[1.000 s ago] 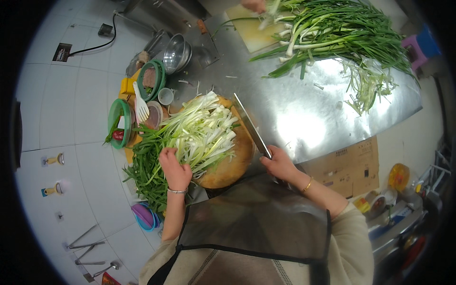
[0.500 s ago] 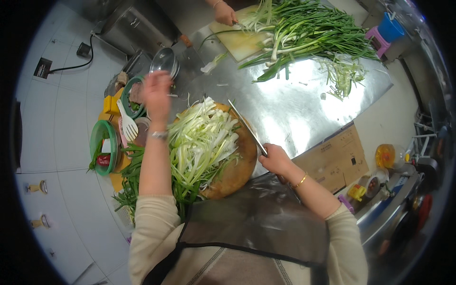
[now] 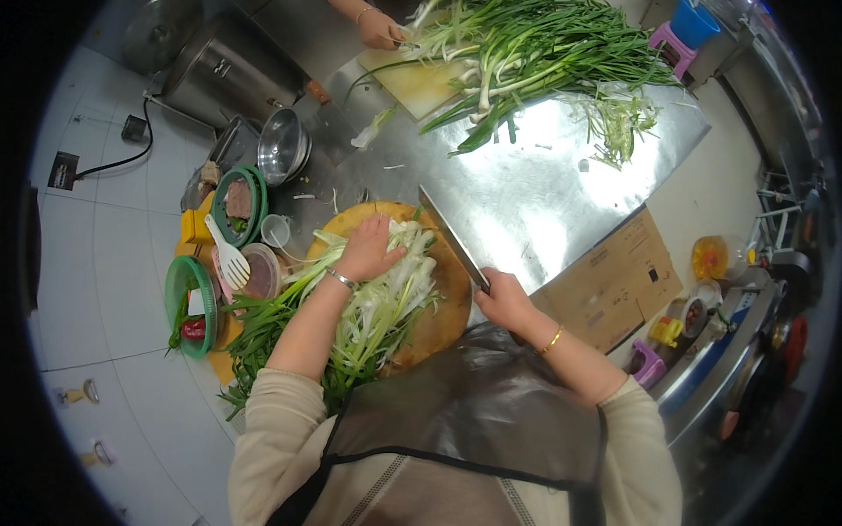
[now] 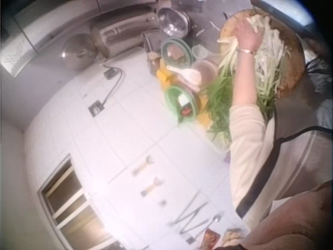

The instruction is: The person sharpens a cleaver on a metal rod, then chops a large bunch of green onions on a wooden cutting board. The chopped pieces accumulate on the board as the person continues cutting.

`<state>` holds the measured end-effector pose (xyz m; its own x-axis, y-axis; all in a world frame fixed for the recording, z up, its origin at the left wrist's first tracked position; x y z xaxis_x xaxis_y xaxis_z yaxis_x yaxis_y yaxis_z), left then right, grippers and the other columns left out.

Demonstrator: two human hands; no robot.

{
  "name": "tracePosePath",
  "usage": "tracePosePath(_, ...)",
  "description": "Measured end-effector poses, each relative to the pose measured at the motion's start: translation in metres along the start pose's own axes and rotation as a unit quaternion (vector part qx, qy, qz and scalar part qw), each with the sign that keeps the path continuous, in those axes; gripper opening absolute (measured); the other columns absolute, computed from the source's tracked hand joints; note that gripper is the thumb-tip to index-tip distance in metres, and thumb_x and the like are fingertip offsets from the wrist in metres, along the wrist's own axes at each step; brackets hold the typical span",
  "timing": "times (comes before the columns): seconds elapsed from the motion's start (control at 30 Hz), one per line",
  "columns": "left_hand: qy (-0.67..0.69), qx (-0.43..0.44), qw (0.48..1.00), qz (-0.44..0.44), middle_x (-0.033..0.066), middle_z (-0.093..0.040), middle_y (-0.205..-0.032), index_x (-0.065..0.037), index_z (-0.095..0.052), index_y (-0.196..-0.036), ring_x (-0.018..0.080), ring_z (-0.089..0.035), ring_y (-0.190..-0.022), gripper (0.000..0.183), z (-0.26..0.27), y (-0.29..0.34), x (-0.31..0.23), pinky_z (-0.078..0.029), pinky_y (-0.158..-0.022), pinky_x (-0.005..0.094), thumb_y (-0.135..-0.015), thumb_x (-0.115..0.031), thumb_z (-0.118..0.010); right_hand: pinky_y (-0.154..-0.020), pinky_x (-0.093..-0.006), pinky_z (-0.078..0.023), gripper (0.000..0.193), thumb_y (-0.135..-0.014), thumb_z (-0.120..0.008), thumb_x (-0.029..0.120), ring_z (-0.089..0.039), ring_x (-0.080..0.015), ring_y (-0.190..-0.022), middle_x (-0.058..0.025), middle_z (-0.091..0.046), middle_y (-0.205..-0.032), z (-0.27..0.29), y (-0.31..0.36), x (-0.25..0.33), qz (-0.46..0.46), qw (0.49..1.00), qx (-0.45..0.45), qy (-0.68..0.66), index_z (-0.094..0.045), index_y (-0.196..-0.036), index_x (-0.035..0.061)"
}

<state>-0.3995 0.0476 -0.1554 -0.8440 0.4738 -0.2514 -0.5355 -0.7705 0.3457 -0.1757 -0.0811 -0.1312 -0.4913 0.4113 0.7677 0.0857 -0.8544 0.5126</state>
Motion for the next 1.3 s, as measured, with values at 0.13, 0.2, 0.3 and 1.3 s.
tracePosePath(0.13,0.005,0.013,0.999,0.031,0.0275,-0.041,-0.131,0.009,-0.031,-0.133,0.0397,-0.041,-0.121,0.077,-0.005,0.009,-0.016,-0.038,-0.099,0.0452,-0.083,-0.043,-0.06,-0.071,-0.0461,-0.047,0.019,-0.078,-0.056,0.01,-0.059,-0.0409,-0.078,-0.0262,-0.059,-0.079,-0.001,-0.009,0.023,0.118,0.99,-0.015,0.081,-0.056,-0.09,-0.0044)
tracePosePath(0.2,0.038,0.045,0.997,0.049,0.0279,-0.037,-0.133,0.009,-0.031,-0.133,0.0398,-0.038,-0.123,0.079,-0.007,0.011,-0.019,-0.037,-0.1,0.0449,-0.081,-0.041,-0.062,-0.073,-0.0467,-0.048,0.019,-0.078,-0.056,0.01,-0.059,-0.0415,-0.081,-0.0263,-0.059,-0.085,0.0,-0.014,0.031,0.161,0.98,-0.028,0.114,-0.055,-0.091,-0.0045)
tracePosePath(0.3,0.068,-0.047,0.997,-0.001,0.0265,-0.035,-0.132,0.009,-0.034,-0.129,0.039,-0.037,-0.122,0.075,0.01,0.011,-0.02,-0.035,-0.101,0.0429,-0.078,-0.036,-0.067,-0.076,-0.047,-0.047,0.022,-0.077,-0.055,0.009,-0.058,-0.0418,-0.086,-0.0258,-0.06,-0.09,-0.007,-0.022,0.029,0.133,0.977,0.007,0.169,-0.055,-0.094,-0.0047)
tracePosePath(1.3,0.036,-0.059,0.983,-0.167,0.0194,-0.05,-0.121,-0.001,-0.055,-0.118,0.0364,-0.043,-0.119,0.044,-0.025,0.016,-0.04,-0.036,-0.102,0.0428,-0.075,-0.009,-0.062,-0.069,-0.0473,-0.049,0.016,-0.077,-0.053,0.005,-0.061,-0.0408,-0.077,-0.0241,-0.062,-0.077,-0.013,-0.015,0.022,0.088,0.958,0.054,0.267,-0.055,-0.089,-0.005)
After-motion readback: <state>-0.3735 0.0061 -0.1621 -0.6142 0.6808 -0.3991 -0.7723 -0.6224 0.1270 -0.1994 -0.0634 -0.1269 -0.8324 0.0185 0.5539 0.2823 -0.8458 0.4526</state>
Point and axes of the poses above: each hand's wrist, its own y-axis away from the middle knuckle, its own z-axis out of the back of the hand, x = y × z, the point moved 6 cm from there along -y, towards the middle knuckle
